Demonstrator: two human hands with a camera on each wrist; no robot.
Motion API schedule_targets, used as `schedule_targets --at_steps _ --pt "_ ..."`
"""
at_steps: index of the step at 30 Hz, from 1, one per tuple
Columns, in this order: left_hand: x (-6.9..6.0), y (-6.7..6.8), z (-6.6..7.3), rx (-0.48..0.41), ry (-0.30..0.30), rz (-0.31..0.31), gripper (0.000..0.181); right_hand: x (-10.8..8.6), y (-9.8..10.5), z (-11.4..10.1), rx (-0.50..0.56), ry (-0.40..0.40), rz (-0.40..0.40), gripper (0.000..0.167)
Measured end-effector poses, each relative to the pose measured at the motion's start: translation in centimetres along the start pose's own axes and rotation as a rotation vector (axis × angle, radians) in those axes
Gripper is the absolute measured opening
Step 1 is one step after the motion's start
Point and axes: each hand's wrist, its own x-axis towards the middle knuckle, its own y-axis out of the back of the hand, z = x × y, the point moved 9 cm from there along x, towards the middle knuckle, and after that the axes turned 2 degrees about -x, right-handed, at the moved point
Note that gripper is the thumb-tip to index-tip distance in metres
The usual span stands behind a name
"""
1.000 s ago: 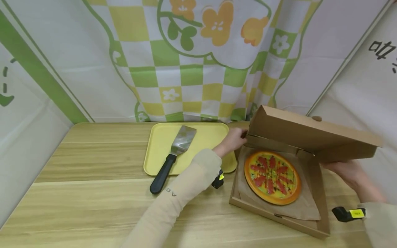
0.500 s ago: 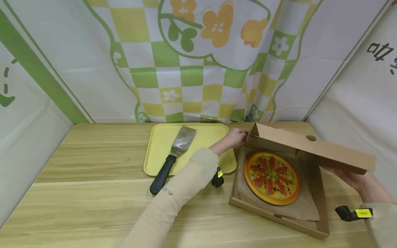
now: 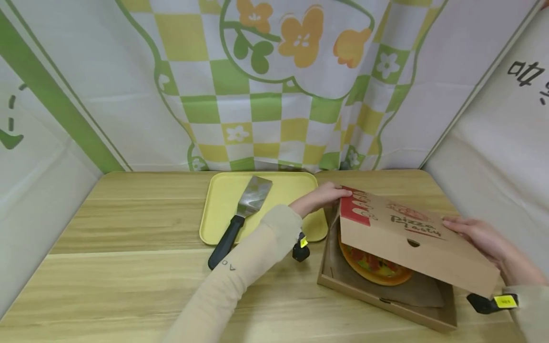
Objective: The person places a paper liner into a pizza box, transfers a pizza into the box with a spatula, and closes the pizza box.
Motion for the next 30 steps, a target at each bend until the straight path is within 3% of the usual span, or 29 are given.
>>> schedule_targets --at_steps 3,5,9,16,22,27,30 --pt "1.1 -0.2 -1.0 0.173 -0.020 -0.019 0.041 0.3 -0.2 0.6 0.165 0.062 -0.026 0.066" --pt "1.7 -0.2 -1.5 0.259 -0.033 -0.009 0.045 0.4 -0.3 0.7 0.209 0.099 -0.028 0.066" --pt "2.0 -0.3 -1.7 0.305 -0.047 -0.019 0.050 0.4 -0.7 0.9 0.238 0.110 -0.028 0.068" --pt "1.6 -0.4 -2.0 0.364 -0.049 -0.023 0.058 0.3 -1.0 1.3 0.130 0.110 0.002 0.069" --pt "1.3 -1.0 -2.1 0.508 -0.052 -0.022 0.058 0.2 -1.4 1.3 0.057 0.165 0.045 0.068" --pt "1.1 -1.5 -2.1 0.590 -0.067 -0.031 0.058 -0.1 -1.7 1.0 -0.081 0.174 0.109 0.064" --pt "0.9 -1.7 -2.0 0.636 -0.082 -0.034 0.058 -0.5 -1.4 0.6 -0.224 0.145 0.167 0.061"
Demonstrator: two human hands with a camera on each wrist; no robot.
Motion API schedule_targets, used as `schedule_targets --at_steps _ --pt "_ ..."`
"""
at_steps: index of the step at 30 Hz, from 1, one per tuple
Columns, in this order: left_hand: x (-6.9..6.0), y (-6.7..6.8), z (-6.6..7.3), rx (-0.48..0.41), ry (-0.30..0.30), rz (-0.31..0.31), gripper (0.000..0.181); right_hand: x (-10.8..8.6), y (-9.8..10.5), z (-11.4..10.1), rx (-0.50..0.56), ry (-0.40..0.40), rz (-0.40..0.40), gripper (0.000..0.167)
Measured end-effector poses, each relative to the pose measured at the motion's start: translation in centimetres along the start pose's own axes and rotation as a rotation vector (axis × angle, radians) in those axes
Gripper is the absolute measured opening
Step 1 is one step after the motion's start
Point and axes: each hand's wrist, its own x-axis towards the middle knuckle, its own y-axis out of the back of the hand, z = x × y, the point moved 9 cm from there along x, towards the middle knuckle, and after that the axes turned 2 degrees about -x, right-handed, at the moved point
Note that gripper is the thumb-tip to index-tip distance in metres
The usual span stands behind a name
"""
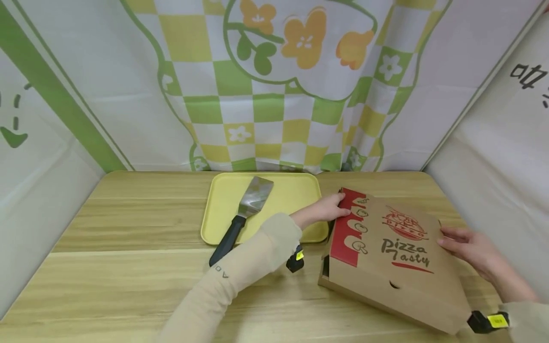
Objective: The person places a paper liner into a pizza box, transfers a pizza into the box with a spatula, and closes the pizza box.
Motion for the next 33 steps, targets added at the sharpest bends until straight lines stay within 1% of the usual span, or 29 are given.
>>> schedule_targets --at_steps 4,7,10,12,15,21,24,27,29,33 --pt "-0.7 -0.1 0.4 0.069 -0.015 -0.013 0.057 -0.6 0.3 -0.9 -0.197 -0.018 0.024 0.058" --pt "-1.6 -0.1 0.7 0.086 -0.021 -0.034 0.057 -0.9 0.2 -1.9 -0.283 -0.005 0.017 0.056" --pt "-2.5 -0.3 1.1 0.116 -0.032 -0.064 0.057 -1.1 0.0 -2.7 -0.336 0.026 0.014 0.055" --pt "-3.1 -0.5 1.5 0.160 -0.048 -0.084 0.058 -1.1 -0.3 -3.0 -0.375 0.048 0.004 0.055" --pt "-3.9 -0.7 2.0 0.213 -0.080 -0.107 0.058 -1.3 -0.8 -3.3 -0.406 0.060 -0.027 0.059" --pt "-5.5 -1.1 2.7 0.240 -0.134 -0.150 0.060 -2.4 -1.7 -3.7 -0.453 0.060 -0.087 0.066" --pt "-6.3 -1.2 2.8 0.256 -0.159 -0.168 0.062 -3.0 -2.1 -4.4 -0.488 0.102 -0.088 0.063" --pt "-7.0 -1.4 3.1 0.240 -0.203 -0.184 0.060 -3.8 -2.5 -4.9 -0.500 0.142 -0.083 0.061" --pt "-7.6 -1.4 3.2 0.226 -0.223 -0.195 0.060 -4.3 -2.6 -5.0 -0.514 0.138 -0.082 0.062" --pt "-8.5 -1.5 3.2 0.199 -0.206 -0.218 0.065 -5.2 -2.8 -4.9 -0.542 0.091 -0.088 0.066"
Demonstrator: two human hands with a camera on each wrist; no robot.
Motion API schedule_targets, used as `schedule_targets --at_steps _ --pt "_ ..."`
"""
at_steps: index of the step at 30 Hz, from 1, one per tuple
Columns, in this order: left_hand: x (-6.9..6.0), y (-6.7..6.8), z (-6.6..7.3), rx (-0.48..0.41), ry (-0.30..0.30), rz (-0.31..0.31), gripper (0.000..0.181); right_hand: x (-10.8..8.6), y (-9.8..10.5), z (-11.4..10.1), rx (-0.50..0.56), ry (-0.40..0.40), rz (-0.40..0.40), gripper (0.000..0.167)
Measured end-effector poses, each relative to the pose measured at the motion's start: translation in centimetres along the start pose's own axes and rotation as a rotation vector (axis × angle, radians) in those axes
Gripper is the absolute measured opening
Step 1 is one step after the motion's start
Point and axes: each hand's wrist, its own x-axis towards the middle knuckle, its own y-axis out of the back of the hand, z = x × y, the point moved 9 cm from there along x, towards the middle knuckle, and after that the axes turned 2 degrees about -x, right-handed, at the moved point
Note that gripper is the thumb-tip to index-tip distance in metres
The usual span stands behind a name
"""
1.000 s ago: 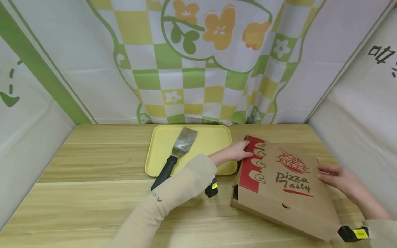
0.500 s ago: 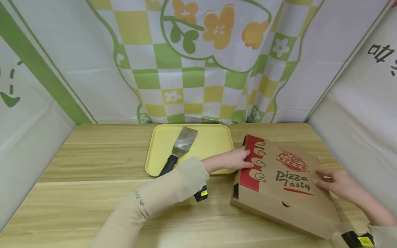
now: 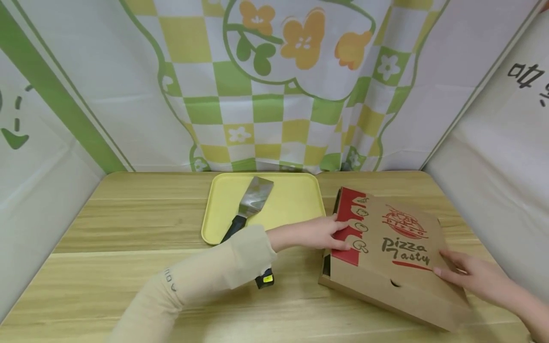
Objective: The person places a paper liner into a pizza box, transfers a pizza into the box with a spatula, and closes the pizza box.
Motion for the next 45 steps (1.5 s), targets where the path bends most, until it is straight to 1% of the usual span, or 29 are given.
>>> schedule_targets --at_steps 4,6,7,9,12,16,20,23,27,30,35,39,42,45 --pt "-0.7 -0.2 0.1 -0.018 0.026 -0.015 0.071 -0.5 -0.6 -0.2 0.030 -0.013 -0.048 0.069" --pt "-1.0 -0.3 0.2 -0.017 0.032 -0.019 0.074 -0.8 -0.9 -0.4 0.041 -0.004 -0.064 0.071" --pt "-1.1 -0.4 0.2 -0.013 0.033 -0.021 0.076 -1.0 -1.0 -0.6 0.038 0.013 -0.062 0.072" --pt "-1.4 -0.5 0.3 -0.002 0.026 -0.024 0.081 -1.2 -1.3 -0.9 0.031 0.050 -0.061 0.074" --pt "-1.6 -0.7 0.6 0.017 -0.011 -0.024 0.089 -1.7 -1.7 -1.0 0.012 0.095 -0.069 0.081" --pt "-1.8 -0.6 1.0 0.041 -0.048 -0.003 0.093 -2.0 -2.3 -0.8 -0.003 0.096 -0.110 0.094" --pt "-1.8 -0.4 1.1 0.050 -0.052 0.036 0.092 -2.1 -2.0 -0.9 -0.042 0.108 -0.089 0.101" --pt "-1.7 -0.2 1.1 0.040 -0.050 0.068 0.089 -2.0 -1.8 -1.1 -0.067 0.102 -0.075 0.102" --pt "-1.6 0.0 1.0 0.037 -0.051 0.108 0.081 -1.8 -1.7 -1.1 -0.083 0.061 -0.082 0.102" --pt "-1.6 0.0 0.9 0.026 -0.044 0.126 0.077 -1.7 -1.7 -1.1 -0.097 0.037 -0.080 0.102" --pt "-1.8 -0.2 0.7 -0.018 -0.019 0.143 0.076 -1.6 -2.1 -0.8 -0.127 -0.010 -0.064 0.103" --pt "-2.0 -0.2 0.8 -0.029 -0.011 0.164 0.075 -1.5 -2.4 -0.6 -0.131 -0.038 -0.059 0.102" --pt "-2.1 -0.2 0.9 -0.024 -0.014 0.182 0.074 -1.5 -2.3 -0.6 -0.132 -0.034 -0.034 0.101" --pt "-2.2 -0.5 0.8 -0.008 -0.023 0.190 0.074 -1.7 -2.5 -0.8 -0.121 -0.021 0.003 0.100"
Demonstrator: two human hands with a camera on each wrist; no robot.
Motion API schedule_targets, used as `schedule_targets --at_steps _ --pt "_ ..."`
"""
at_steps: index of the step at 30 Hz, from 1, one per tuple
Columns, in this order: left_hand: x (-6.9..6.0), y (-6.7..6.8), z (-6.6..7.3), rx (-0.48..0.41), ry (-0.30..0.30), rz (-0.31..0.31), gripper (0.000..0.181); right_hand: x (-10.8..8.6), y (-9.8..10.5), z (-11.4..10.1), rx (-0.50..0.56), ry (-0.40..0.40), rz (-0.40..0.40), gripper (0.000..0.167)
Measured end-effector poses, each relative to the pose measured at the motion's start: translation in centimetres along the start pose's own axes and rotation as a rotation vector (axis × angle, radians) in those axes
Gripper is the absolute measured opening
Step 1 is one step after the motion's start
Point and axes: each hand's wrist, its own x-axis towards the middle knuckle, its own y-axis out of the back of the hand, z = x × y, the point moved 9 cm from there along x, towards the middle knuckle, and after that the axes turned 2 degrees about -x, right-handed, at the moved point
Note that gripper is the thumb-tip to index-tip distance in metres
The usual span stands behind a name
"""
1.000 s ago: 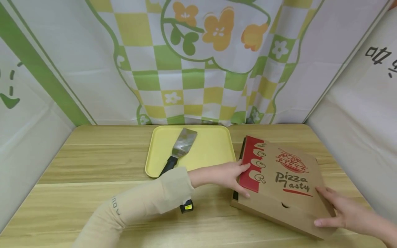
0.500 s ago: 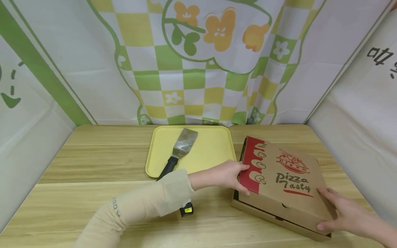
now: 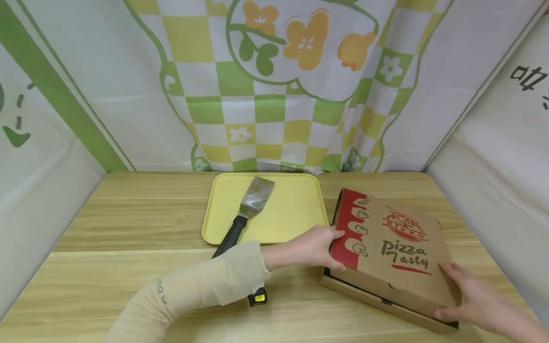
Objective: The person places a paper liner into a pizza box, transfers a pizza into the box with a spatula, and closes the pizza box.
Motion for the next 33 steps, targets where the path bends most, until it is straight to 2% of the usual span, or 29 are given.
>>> schedule_targets --at_steps 7,14,16,20,23,29,33 --pt "-0.5 -0.7 -0.1 0.066 0.002 0.010 0.076 -0.1 -0.9 -0.3 0.006 0.019 0.045 0.098" --pt "-1.0 -1.8 -0.2 0.196 0.057 -0.024 0.074 -0.2 -2.1 -0.3 0.039 0.017 -0.055 0.093" --pt "-1.2 -2.1 0.0 0.241 0.044 -0.033 0.071 -0.2 -2.4 -0.5 0.068 0.010 -0.080 0.093" --pt "-1.8 -2.3 1.1 0.392 -0.039 -0.034 0.062 -0.2 -3.1 -0.7 0.119 -0.018 -0.138 0.093" --pt "-2.0 -2.4 1.6 0.476 -0.085 -0.030 0.058 -0.2 -3.2 -1.0 0.141 -0.019 -0.138 0.090" --pt "-2.2 -2.9 1.4 0.478 -0.053 -0.086 0.056 -0.4 -3.4 -1.6 0.215 0.007 -0.058 0.086" --pt "-2.2 -3.1 1.2 0.478 -0.045 -0.100 0.055 -0.4 -3.7 -1.8 0.253 0.006 -0.041 0.085"
